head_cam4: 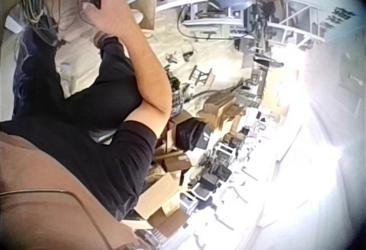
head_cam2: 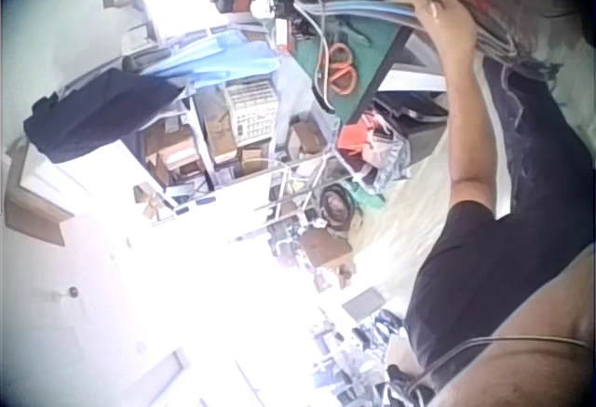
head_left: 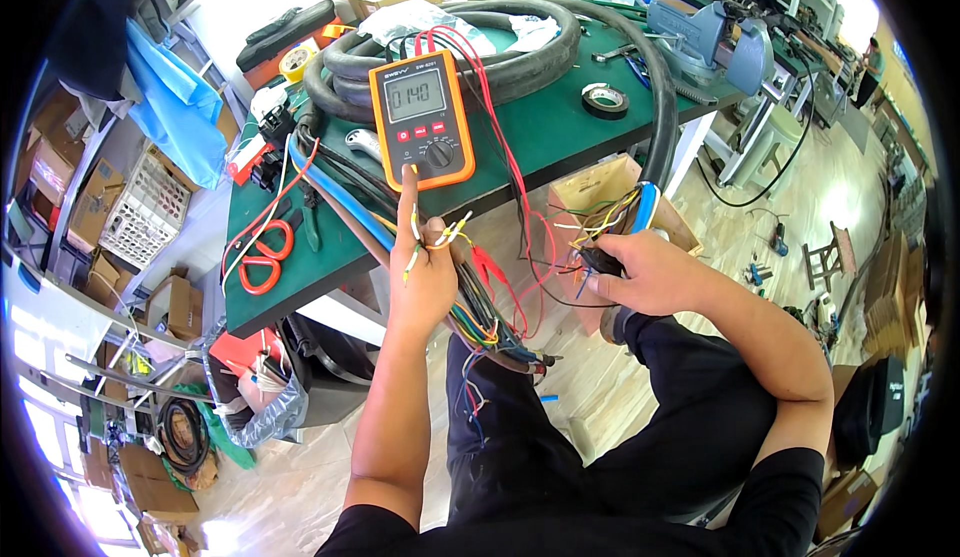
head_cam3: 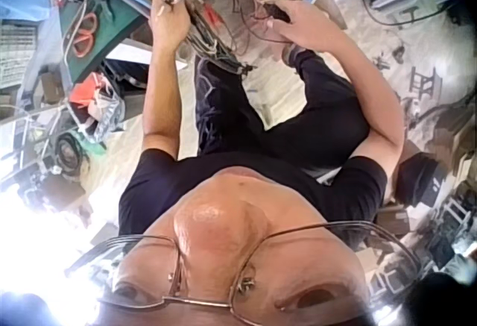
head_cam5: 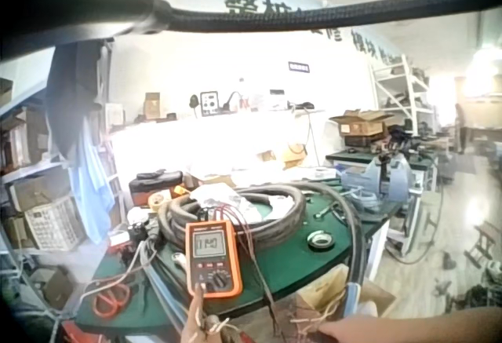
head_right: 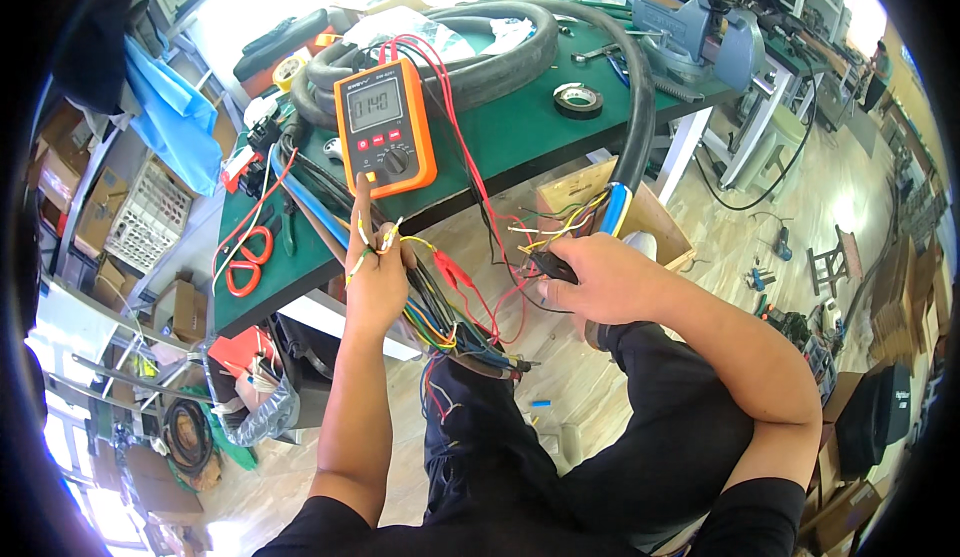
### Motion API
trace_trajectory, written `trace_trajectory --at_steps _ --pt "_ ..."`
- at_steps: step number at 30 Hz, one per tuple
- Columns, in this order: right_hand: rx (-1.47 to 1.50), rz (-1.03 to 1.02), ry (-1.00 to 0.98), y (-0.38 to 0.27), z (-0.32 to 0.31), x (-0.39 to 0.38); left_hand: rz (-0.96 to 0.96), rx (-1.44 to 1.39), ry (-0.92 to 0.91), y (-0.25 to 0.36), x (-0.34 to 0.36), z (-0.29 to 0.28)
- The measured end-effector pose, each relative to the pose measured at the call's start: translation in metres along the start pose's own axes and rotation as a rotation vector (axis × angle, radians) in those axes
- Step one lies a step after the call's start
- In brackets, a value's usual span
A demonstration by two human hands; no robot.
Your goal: The person uses a multimeter to test several colored wires connected to a large black cable. They touch the multimeter probes to the ends of the wires and press buttons on the multimeter to check readings.
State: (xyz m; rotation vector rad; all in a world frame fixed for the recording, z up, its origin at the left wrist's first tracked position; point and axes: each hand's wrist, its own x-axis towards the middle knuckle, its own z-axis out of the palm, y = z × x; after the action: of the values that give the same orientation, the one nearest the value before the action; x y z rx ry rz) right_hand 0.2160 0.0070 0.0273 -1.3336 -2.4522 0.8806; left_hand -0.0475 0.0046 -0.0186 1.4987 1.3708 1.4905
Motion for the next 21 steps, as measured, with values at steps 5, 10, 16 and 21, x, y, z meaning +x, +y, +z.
trace_trajectory --at_steps 5,10,16,21 --pt "0.032 0.02 -0.026 -0.002 -0.002 0.0 -0.082 -0.015 0.041 0.004 0.003 0.002" --pt "0.016 0.035 -0.028 0.004 0.0 0.001 -0.109 0.069 0.004 0.001 0.006 0.0" --pt "0.023 0.003 -0.021 0.006 0.002 0.001 -0.122 0.254 0.002 -0.003 0.011 -0.002" --pt "0.057 -0.014 -0.018 0.01 0.007 0.004 -0.102 0.382 -0.038 0.007 0.012 -0.004"
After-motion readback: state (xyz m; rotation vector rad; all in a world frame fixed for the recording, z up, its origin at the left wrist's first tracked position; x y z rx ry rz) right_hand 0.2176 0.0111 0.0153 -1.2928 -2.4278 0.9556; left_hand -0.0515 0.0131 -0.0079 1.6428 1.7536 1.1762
